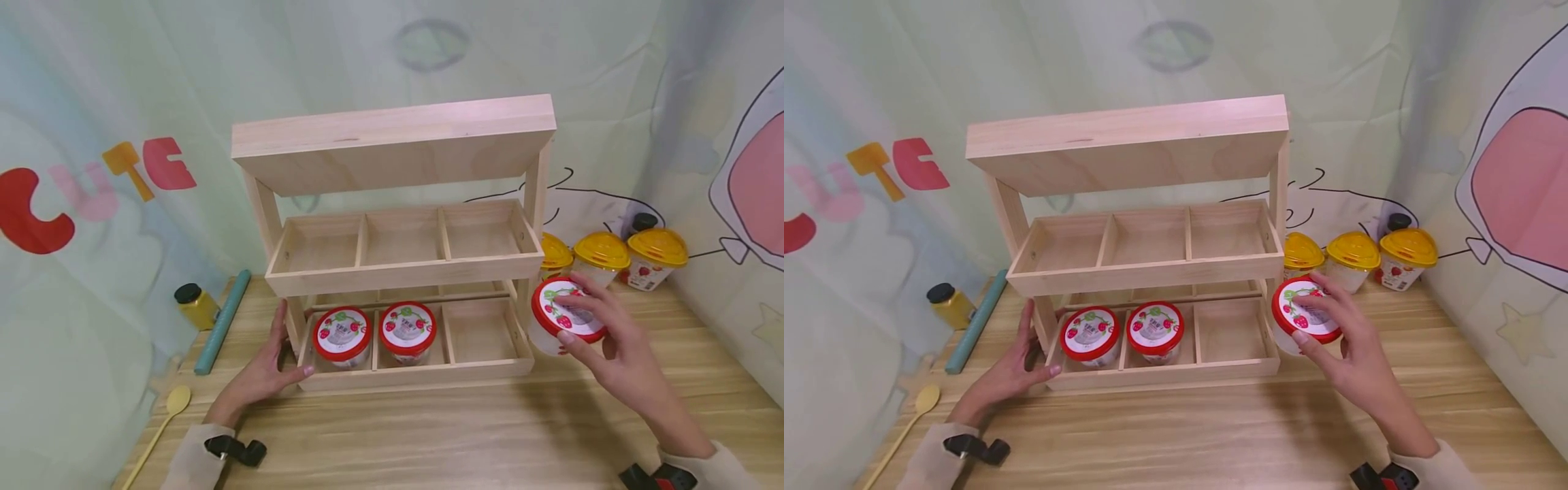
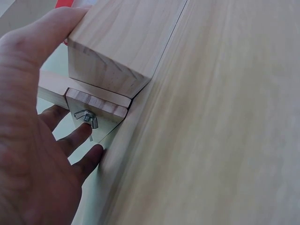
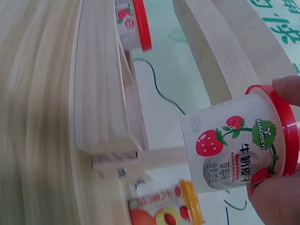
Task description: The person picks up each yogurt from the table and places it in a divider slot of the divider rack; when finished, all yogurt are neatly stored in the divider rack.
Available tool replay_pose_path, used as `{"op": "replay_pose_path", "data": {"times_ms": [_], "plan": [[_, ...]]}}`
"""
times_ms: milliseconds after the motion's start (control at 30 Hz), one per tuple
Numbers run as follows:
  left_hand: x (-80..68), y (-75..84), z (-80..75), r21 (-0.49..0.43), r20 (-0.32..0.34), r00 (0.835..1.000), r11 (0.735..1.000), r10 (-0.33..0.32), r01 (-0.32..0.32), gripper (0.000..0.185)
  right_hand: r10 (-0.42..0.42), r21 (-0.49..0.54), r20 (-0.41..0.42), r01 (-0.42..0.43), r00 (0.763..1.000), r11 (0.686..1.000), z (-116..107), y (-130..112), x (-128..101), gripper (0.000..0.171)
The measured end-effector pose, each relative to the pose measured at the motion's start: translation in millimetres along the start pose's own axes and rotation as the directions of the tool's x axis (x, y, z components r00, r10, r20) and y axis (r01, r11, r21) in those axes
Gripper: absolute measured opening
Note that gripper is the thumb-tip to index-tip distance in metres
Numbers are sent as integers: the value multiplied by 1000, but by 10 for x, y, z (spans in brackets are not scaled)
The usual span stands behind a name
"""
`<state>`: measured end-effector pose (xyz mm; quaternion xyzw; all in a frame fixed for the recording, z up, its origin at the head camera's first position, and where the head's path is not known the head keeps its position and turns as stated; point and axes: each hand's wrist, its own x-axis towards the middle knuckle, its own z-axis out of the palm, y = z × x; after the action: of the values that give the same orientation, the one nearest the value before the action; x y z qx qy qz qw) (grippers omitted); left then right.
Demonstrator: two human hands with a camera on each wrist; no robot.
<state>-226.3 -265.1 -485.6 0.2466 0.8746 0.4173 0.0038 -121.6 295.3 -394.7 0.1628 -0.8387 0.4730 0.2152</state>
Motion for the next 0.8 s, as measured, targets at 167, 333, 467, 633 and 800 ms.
{"op": "replay_pose_path", "data": {"times_ms": [167,333,467,633,800], "plan": [[-6,-9,-4,7,-7,1000,1000,12,-12,140,0,71,54,-4,999,997,135,-43,33,53],[-3,-5,-9,5,-8,1000,1000,11,-11,140,12,105,91,-22,996,994,261,-45,65,51],[-2,-7,-4,5,-4,1000,1000,4,-4,140,12,121,84,-22,996,992,320,-44,72,51],[-5,-17,-2,4,-4,1000,1000,-2,2,140,11,151,82,-23,997,988,374,-60,42,50],[5,-16,-3,10,-6,1000,1000,-10,10,140,5,159,98,-20,995,987,456,-85,23,47]]}}
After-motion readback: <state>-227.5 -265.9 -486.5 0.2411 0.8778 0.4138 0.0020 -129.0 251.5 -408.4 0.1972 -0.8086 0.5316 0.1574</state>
